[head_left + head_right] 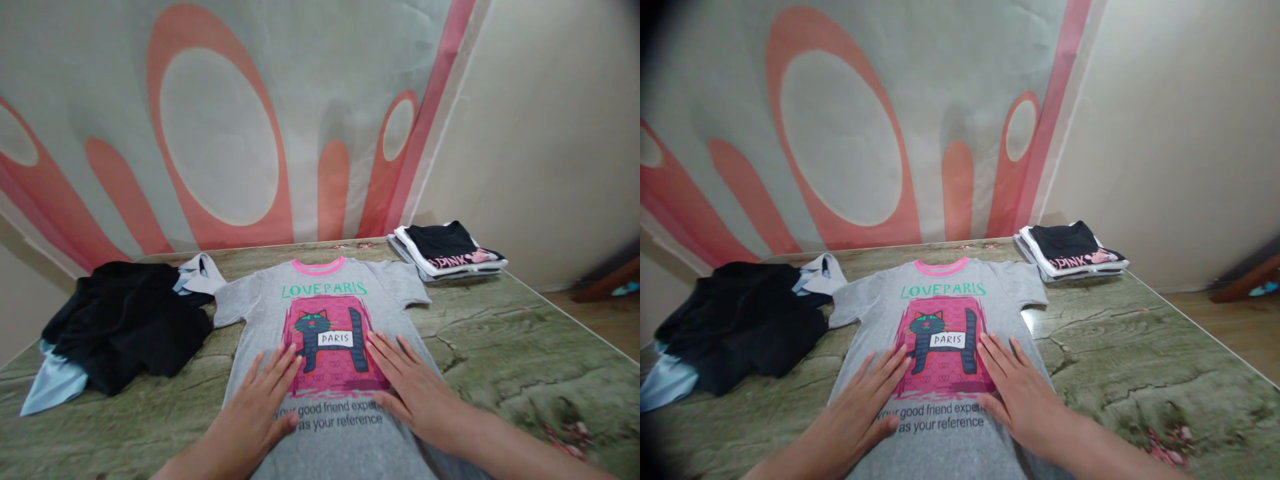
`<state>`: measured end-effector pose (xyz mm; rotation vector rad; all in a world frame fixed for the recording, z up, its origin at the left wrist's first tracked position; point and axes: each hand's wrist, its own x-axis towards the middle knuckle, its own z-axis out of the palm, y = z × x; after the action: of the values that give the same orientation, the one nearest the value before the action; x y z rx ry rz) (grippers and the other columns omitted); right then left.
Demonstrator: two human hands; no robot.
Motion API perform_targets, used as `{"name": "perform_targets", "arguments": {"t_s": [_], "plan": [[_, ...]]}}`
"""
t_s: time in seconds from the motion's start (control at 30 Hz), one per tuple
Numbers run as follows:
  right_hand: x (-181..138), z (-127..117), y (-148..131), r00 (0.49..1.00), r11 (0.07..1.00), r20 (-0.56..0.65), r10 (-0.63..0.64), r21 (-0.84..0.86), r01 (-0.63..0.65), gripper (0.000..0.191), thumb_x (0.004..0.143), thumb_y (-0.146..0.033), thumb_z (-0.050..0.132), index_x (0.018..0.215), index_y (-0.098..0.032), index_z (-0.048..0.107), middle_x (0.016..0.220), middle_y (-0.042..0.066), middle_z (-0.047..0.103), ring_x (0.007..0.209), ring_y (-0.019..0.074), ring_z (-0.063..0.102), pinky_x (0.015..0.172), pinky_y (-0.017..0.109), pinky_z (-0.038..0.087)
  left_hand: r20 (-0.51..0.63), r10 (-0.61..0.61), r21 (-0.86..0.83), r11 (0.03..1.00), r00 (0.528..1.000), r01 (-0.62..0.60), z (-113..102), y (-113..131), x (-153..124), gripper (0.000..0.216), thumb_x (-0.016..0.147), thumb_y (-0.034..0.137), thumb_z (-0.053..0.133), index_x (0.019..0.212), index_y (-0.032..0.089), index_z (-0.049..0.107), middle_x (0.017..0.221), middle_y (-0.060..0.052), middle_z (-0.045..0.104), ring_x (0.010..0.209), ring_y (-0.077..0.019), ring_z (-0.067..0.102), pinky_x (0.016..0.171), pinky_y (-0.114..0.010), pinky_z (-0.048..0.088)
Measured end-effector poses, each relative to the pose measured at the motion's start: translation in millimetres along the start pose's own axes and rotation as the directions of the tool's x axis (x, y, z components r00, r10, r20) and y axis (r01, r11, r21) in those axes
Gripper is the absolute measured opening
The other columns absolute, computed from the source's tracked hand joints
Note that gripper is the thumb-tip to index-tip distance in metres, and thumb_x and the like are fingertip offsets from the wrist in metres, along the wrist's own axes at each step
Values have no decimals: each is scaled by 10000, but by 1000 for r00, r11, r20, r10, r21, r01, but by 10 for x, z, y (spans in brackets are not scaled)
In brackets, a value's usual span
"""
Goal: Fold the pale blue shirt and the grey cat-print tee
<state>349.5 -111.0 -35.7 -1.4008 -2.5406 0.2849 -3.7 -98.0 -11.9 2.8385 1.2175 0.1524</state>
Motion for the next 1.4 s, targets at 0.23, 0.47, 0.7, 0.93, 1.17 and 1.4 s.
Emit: {"name": "perform_targets", "arguments": {"t_s": [0.23, 0.47, 0.7, 0.93, 1.17, 1.4], "plan": [[629, -90, 359, 999, 1000, 39, -21, -20, 22, 682, 977, -569, 298, 1544, -221, 151, 1591, 54, 195, 1469, 239, 159, 1203, 490, 118, 41, -76, 19, 997, 996, 75, 21, -385, 452, 618, 993, 525, 315, 1537, 309, 118, 1594, -23, 208, 1469, -243, 180, 1181, -497, 138], [1288, -92, 700, 999, 999, 33, 10, -40, -9, 647, 993, -551, 231, 1536, -202, 200, 1586, 57, 216, 1467, 209, 174, 1198, 454, 129, 35, -151, 69, 986, 988, 149, 30, -762, 910, 566, 1006, 504, 281, 1530, 317, 183, 1594, -13, 216, 1473, -220, 168, 1177, -470, 151], [659, -123, 743, 998, 1000, -63, 23, -14, -24, 531, 993, -455, 318, 1482, -250, 363, 1532, 47, 368, 1416, 233, 312, 1170, 480, 235, 45, -3, 34, 999, 999, 1, -50, -527, 398, 525, 936, 121, 342, 1428, 278, 434, 1496, -47, 440, 1386, -210, 379, 1149, -457, 270], [314, -349, 112, 988, 964, -68, -138, 220, 150, 338, 943, -400, 510, 1249, -284, 593, 1240, 72, 621, 1153, 227, 554, 975, 402, 476, 39, -19, -234, 972, 999, 28, -309, -111, 176, 328, 938, 352, 509, 1255, 290, 567, 1286, -68, 593, 1167, -226, 547, 1002, -376, 458], [285, -217, 22, 975, 964, -139, -176, 176, 199, 237, 930, -250, 537, 1142, -263, 641, 1069, 80, 648, 992, 224, 581, 858, 401, 490, 43, -27, -309, 950, 999, 39, -312, -130, 136, 247, 916, 286, 549, 1159, 273, 591, 1251, -61, 577, 1135, -232, 543, 982, -372, 456], [307, -243, 1, 968, 960, -171, -182, 184, 213, 137, 939, -219, 536, 1020, -205, 646, 1012, 70, 638, 950, 208, 561, 834, 376, 456, -11, -17, -305, 952, 1000, 13, -321, -87, 186, 150, 952, 230, 461, 1030, 225, 589, 1124, -63, 605, 1053, -217, 556, 940, -357, 444]]}}
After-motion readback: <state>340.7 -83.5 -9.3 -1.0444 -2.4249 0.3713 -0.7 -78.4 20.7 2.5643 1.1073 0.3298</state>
